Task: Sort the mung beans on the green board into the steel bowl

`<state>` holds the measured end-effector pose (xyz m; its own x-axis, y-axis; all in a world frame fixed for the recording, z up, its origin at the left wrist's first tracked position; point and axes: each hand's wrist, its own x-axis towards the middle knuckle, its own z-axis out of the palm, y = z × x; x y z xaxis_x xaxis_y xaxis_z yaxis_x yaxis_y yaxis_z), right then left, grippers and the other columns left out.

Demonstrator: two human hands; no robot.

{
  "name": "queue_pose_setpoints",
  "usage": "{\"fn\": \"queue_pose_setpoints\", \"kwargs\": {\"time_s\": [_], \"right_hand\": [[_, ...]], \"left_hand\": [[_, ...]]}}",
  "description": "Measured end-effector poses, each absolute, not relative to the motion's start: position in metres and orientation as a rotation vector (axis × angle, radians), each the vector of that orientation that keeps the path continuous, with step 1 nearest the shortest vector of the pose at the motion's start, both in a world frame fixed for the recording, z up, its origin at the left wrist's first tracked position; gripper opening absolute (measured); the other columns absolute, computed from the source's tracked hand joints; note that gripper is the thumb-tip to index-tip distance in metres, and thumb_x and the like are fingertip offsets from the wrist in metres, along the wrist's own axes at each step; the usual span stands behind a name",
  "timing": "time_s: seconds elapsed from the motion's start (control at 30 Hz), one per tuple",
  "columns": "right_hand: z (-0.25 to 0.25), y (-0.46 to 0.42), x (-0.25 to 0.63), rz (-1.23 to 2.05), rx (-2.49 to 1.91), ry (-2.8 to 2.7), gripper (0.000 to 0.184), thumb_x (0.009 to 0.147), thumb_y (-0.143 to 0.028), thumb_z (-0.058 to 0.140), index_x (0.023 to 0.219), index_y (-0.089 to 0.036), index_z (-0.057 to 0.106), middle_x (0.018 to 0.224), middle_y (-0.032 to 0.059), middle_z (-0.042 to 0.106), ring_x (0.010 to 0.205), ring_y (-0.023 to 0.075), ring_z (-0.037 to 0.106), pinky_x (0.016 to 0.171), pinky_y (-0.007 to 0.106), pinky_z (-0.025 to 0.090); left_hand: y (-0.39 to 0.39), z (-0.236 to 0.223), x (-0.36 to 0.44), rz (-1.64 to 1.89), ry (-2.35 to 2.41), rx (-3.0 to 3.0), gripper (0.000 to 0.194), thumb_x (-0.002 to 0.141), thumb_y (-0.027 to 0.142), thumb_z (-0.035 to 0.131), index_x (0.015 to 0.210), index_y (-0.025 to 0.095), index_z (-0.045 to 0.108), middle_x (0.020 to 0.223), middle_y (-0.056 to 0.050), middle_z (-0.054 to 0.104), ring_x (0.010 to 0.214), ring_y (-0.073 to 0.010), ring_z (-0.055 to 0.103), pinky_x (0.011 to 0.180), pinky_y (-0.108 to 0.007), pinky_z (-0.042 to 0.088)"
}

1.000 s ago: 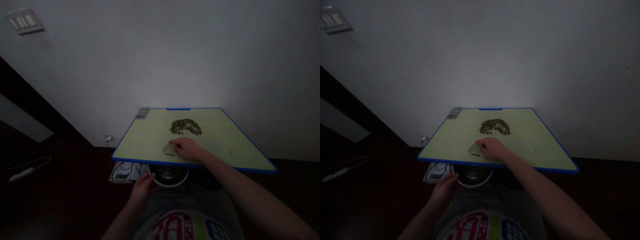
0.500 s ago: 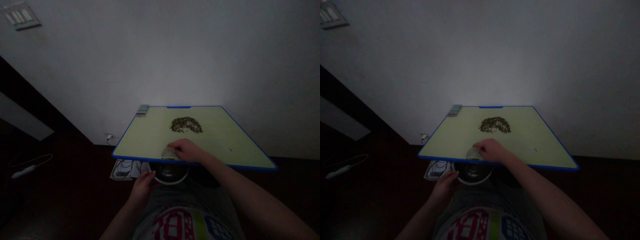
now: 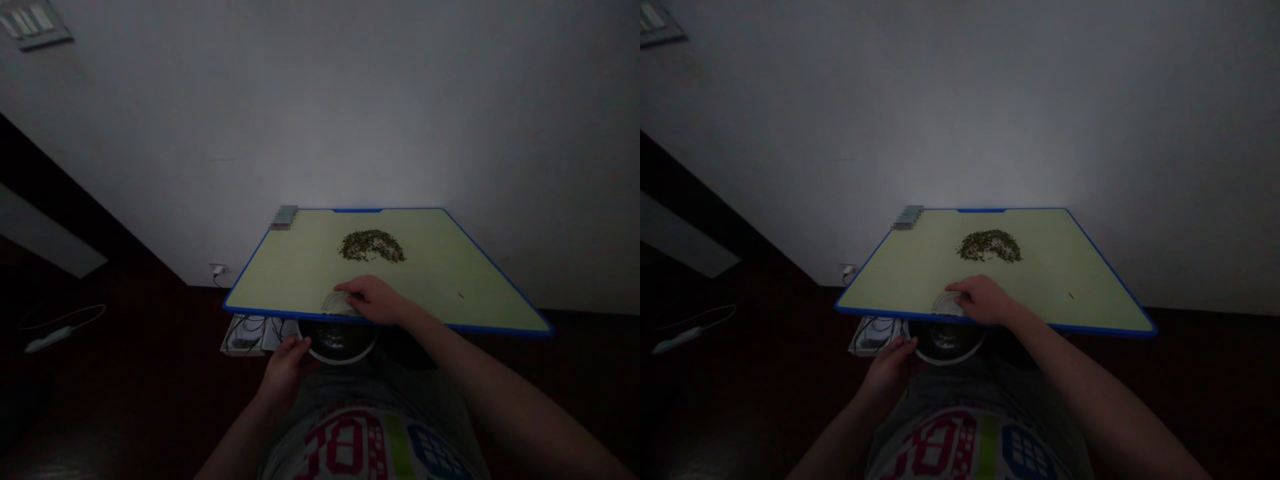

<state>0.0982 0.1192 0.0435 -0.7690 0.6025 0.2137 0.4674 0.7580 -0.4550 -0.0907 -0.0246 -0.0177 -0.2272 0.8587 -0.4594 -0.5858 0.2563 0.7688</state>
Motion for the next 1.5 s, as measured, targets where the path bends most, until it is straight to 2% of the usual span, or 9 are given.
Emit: {"fn": "queue_pose_setpoints", "kwargs": {"time_s": [0.13, 0.37, 0.53, 0.73, 1.0, 1.2, 1.37, 1.5], "right_hand": [[0.04, 0.121, 0.101, 0.605, -0.785, -2.598, 0.041, 0.082, -0.02, 0.047, 0.121, -0.019, 0.062, 0.112, 0.0075, 0.067, 0.099, 0.02, 0.061, 0.088, 0.033, 0.042], [0.039, 0.122, 0.101, 0.543, -0.747, -2.663, 0.04, 0.084, -0.024, 0.049, 0.121, -0.017, 0.061, 0.089, 0.0086, 0.071, 0.081, 0.019, 0.062, 0.076, 0.03, 0.042], [0.04, 0.121, 0.1, 0.546, -0.751, -2.646, 0.039, 0.083, -0.025, 0.05, 0.12, -0.018, 0.062, 0.093, 0.0088, 0.071, 0.085, 0.0192, 0.062, 0.079, 0.031, 0.042], [0.041, 0.117, 0.102, 0.498, -0.966, -2.546, 0.042, 0.083, -0.023, 0.047, 0.122, -0.017, 0.061, 0.116, 0.0092, 0.065, 0.102, 0.0206, 0.06, 0.089, 0.031, 0.042], [0.05, 0.13, 0.102, 0.3, -1.411, -2.442, 0.043, 0.084, -0.031, 0.046, 0.122, -0.018, 0.06, 0.1, 0.0096, 0.07, 0.088, 0.0213, 0.064, 0.078, 0.03, 0.045], [0.055, 0.154, 0.088, 0.243, -1.484, -2.428, 0.042, 0.083, -0.031, 0.048, 0.121, -0.021, 0.061, 0.104, 0.0089, 0.069, 0.093, 0.0231, 0.063, 0.082, 0.032, 0.045], [0.052, 0.157, 0.101, 0.162, -1.59, -2.295, 0.041, 0.083, -0.029, 0.048, 0.121, -0.021, 0.061, 0.095, 0.008, 0.071, 0.088, 0.0213, 0.064, 0.08, 0.031, 0.046], [0.054, 0.162, 0.102, 0.1, -1.63, -2.303, 0.038, 0.083, -0.029, 0.048, 0.116, -0.019, 0.064, 0.094, 0.0102, 0.071, 0.088, 0.0239, 0.064, 0.081, 0.033, 0.046]], "left_hand": [[-0.024, -0.018, -0.091, 1.367, 1.163, 0.328, 0.016, 0.065, 0.023, 0.075, 0.074, 0.014, 0.065, 0.07, -0.003, 0.071, 0.067, -0.0164, 0.065, 0.064, -0.03, 0.054], [-0.024, -0.017, -0.091, 1.38, 1.178, 0.32, 0.018, 0.062, 0.023, 0.077, 0.072, 0.014, 0.064, 0.069, -0.002, 0.07, 0.065, -0.0159, 0.065, 0.063, -0.031, 0.054], [-0.024, -0.016, -0.09, 1.381, 1.172, 0.31, 0.017, 0.063, 0.023, 0.077, 0.071, 0.015, 0.063, 0.069, -0.002, 0.071, 0.065, -0.0159, 0.066, 0.064, -0.031, 0.055], [-0.026, -0.012, -0.089, 1.377, 1.159, 0.32, 0.014, 0.065, 0.021, 0.075, 0.069, 0.016, 0.063, 0.068, -0.002, 0.072, 0.066, -0.0173, 0.068, 0.066, -0.032, 0.055], [-0.026, -0.017, -0.091, 1.353, 1.155, 0.309, 0.013, 0.067, 0.022, 0.073, 0.074, 0.015, 0.065, 0.072, -0.005, 0.073, 0.069, -0.019, 0.069, 0.066, -0.032, 0.055], [-0.026, -0.014, -0.091, 1.366, 1.169, 0.286, 0.013, 0.066, 0.021, 0.074, 0.073, 0.016, 0.064, 0.071, -0.001, 0.072, 0.067, -0.0162, 0.068, 0.065, -0.029, 0.055], [-0.027, -0.011, -0.09, 1.366, 1.184, 0.281, 0.014, 0.064, 0.02, 0.075, 0.07, 0.015, 0.063, 0.067, -0.001, 0.071, 0.064, -0.0161, 0.067, 0.062, -0.029, 0.054], [-0.027, -0.01, -0.089, 1.36, 1.188, 0.278, 0.014, 0.064, 0.021, 0.075, 0.071, 0.015, 0.064, 0.069, -0.002, 0.072, 0.064, -0.017, 0.068, 0.061, -0.029, 0.054]]}}
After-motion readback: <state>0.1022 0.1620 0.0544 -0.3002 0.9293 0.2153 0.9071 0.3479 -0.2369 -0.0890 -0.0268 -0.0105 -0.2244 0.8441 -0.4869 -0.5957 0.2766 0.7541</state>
